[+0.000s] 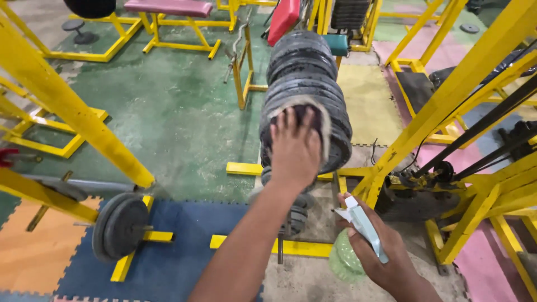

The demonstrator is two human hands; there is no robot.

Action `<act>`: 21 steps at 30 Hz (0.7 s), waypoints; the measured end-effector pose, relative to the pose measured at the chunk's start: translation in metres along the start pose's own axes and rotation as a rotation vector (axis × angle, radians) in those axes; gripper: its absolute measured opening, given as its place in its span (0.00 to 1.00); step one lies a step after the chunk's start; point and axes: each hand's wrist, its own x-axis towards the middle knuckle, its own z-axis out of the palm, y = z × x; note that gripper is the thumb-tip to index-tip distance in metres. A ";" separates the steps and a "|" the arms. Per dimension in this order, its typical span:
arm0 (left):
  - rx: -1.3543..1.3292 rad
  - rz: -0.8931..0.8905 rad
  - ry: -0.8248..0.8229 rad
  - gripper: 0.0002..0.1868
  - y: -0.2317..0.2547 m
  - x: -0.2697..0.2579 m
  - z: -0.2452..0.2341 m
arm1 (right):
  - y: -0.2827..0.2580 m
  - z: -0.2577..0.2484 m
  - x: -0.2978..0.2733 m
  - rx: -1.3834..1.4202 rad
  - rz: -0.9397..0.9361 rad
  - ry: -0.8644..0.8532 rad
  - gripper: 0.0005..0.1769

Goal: Cleaning various gym equipment including machine frames, weight plates, and pads using a spray bottle and cloth.

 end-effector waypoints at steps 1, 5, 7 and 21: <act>-0.002 0.005 -0.001 0.31 0.000 0.001 0.001 | -0.004 0.004 0.005 -0.001 0.001 0.005 0.35; 0.088 0.082 0.047 0.38 -0.004 0.001 0.016 | -0.020 0.023 0.019 -0.127 0.080 0.152 0.25; 0.080 0.129 0.202 0.39 -0.004 0.004 0.025 | -0.024 0.031 0.020 -0.157 0.164 0.191 0.23; -0.167 0.135 0.084 0.32 -0.056 0.066 0.024 | -0.045 0.060 0.043 -0.128 0.207 0.236 0.35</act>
